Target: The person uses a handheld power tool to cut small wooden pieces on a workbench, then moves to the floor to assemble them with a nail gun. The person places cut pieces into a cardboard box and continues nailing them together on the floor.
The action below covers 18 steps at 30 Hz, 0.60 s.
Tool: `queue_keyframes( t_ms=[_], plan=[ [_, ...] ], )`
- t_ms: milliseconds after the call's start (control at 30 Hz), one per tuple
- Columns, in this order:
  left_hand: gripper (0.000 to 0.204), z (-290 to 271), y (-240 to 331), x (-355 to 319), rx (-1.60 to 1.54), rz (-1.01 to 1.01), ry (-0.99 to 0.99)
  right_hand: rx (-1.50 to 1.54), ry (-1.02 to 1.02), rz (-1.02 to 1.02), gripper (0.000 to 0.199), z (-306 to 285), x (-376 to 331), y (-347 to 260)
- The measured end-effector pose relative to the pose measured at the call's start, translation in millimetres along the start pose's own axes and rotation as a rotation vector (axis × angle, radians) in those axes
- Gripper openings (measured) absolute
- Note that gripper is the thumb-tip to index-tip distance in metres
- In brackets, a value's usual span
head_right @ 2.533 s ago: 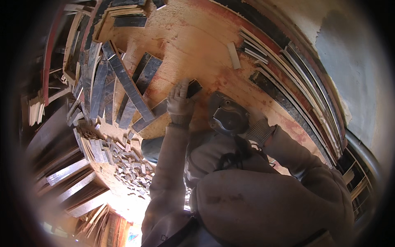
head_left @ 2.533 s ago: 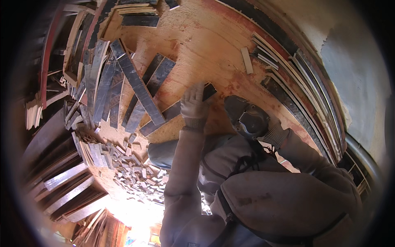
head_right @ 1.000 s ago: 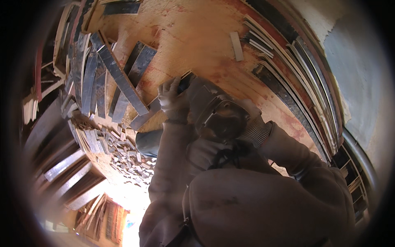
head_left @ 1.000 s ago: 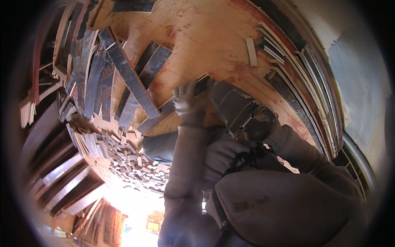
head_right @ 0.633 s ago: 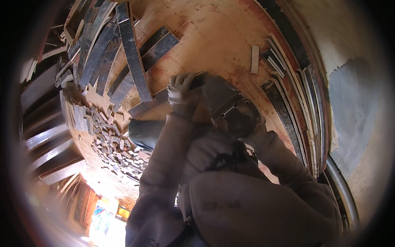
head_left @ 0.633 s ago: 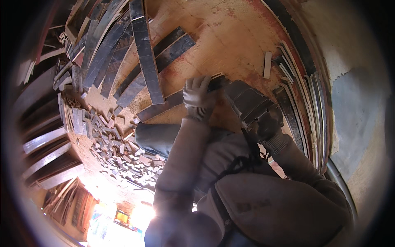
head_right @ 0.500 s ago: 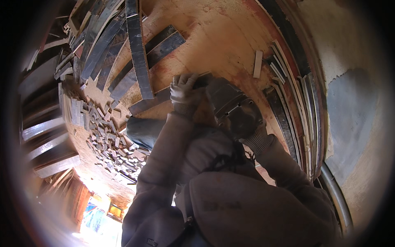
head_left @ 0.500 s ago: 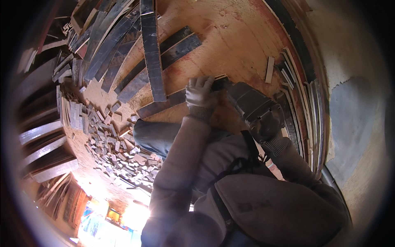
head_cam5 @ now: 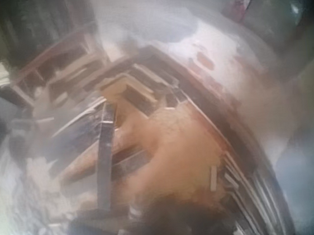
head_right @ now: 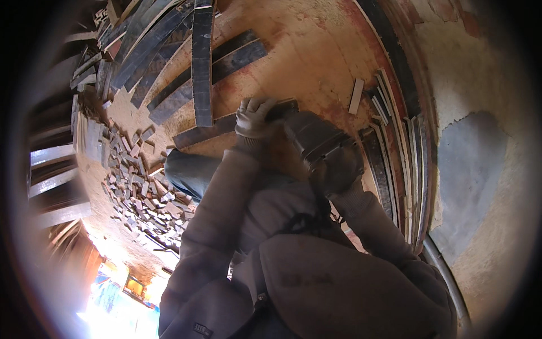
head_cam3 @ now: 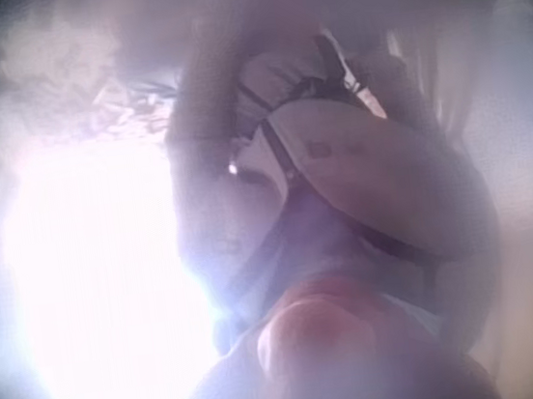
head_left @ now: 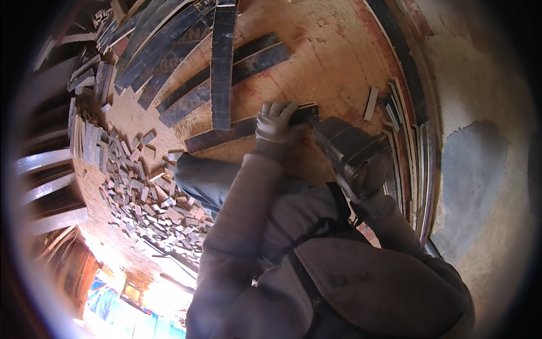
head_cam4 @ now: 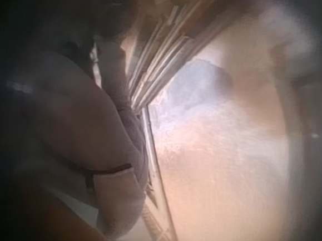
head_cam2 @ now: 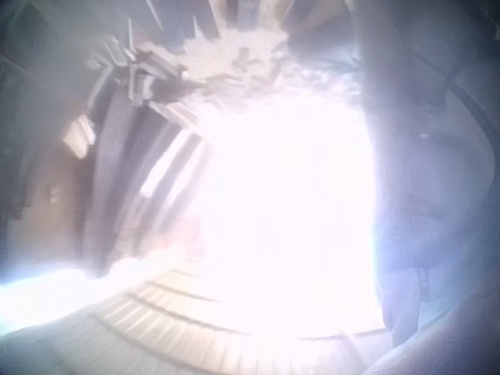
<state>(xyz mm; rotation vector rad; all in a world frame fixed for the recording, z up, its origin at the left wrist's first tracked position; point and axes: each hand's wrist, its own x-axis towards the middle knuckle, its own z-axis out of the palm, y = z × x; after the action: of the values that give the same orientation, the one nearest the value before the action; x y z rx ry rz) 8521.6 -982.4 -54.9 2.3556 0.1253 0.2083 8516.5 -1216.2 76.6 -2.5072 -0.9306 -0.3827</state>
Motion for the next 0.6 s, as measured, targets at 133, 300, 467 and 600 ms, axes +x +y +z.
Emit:
queue_keyframes(
  t_ms=[133,300,467,600],
  plan=[
    [0.075,-13.2,6.8,-9.3,-0.016,0.093,0.173,0.279,-0.327,0.352,0.027,-38.7,16.9,12.9],
    [0.064,-26.3,77.3,-3.2,-0.300,0.229,0.157,1.256,-0.669,1.509,0.021,-84.0,63.9,50.3],
    [0.031,-40.4,156.3,58.2,-0.369,0.056,-0.024,1.380,-0.426,1.418,0.025,-117.5,102.6,45.6],
    [0.019,-66.4,181.1,48.4,-0.234,0.172,-0.127,1.814,-0.338,1.539,0.019,-134.9,98.5,65.4]
  ],
)
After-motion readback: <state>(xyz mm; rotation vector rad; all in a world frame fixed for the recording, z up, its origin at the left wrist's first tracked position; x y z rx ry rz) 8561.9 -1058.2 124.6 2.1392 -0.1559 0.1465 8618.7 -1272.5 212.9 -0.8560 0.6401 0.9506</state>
